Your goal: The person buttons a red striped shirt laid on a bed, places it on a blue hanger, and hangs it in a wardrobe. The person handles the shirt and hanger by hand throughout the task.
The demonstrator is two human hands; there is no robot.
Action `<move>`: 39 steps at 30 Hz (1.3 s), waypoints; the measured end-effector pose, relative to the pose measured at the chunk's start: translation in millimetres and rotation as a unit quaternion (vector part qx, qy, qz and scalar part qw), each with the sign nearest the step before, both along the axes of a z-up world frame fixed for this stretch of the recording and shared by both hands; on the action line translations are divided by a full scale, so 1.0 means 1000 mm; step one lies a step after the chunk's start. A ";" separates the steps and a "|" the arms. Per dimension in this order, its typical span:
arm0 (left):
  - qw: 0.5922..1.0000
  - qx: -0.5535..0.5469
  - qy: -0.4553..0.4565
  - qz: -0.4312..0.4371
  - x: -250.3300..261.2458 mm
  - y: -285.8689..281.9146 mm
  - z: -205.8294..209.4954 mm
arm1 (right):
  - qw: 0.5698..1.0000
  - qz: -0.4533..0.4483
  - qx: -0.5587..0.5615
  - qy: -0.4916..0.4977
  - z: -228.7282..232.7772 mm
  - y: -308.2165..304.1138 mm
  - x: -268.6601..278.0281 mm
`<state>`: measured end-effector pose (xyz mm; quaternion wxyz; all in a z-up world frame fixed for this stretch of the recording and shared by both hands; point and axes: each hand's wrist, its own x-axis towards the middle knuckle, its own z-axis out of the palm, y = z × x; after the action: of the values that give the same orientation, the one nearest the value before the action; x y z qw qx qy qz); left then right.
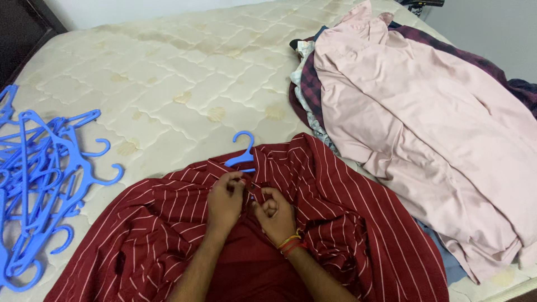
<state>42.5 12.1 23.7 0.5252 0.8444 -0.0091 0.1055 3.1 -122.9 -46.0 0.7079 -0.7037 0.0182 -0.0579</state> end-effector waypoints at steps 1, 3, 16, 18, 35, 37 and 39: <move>0.999 0.031 -0.025 0.016 -0.008 0.002 0.006 | 1.000 0.000 -0.002 -0.001 -0.004 -0.001 0.001; 0.992 0.093 -0.076 0.049 -0.028 0.009 0.016 | 1.000 -0.005 0.019 -0.003 -0.012 -0.002 0.002; 0.977 0.192 0.086 -0.020 -0.079 0.032 0.031 | 0.957 -0.072 -0.266 -0.089 0.040 0.017 -0.029; 0.981 0.102 0.162 -0.018 -0.075 0.035 0.038 | 0.929 -0.105 -0.329 -0.136 0.045 0.021 -0.042; 0.951 0.201 0.233 0.037 -0.096 0.018 0.030 | 0.995 0.019 -0.069 0.066 -0.007 -0.011 -0.036; 0.949 0.210 0.234 0.034 -0.094 0.013 0.031 | 0.995 0.028 -0.059 0.075 -0.006 -0.015 -0.036; 0.943 0.219 0.247 0.032 -0.091 0.012 0.028 | 0.995 0.034 -0.057 0.069 -0.007 -0.016 -0.037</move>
<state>-48.7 23.9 52.2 0.3094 0.9379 0.1251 -0.0946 -33.5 -139.4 -52.6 0.6655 -0.7452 0.0402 0.0141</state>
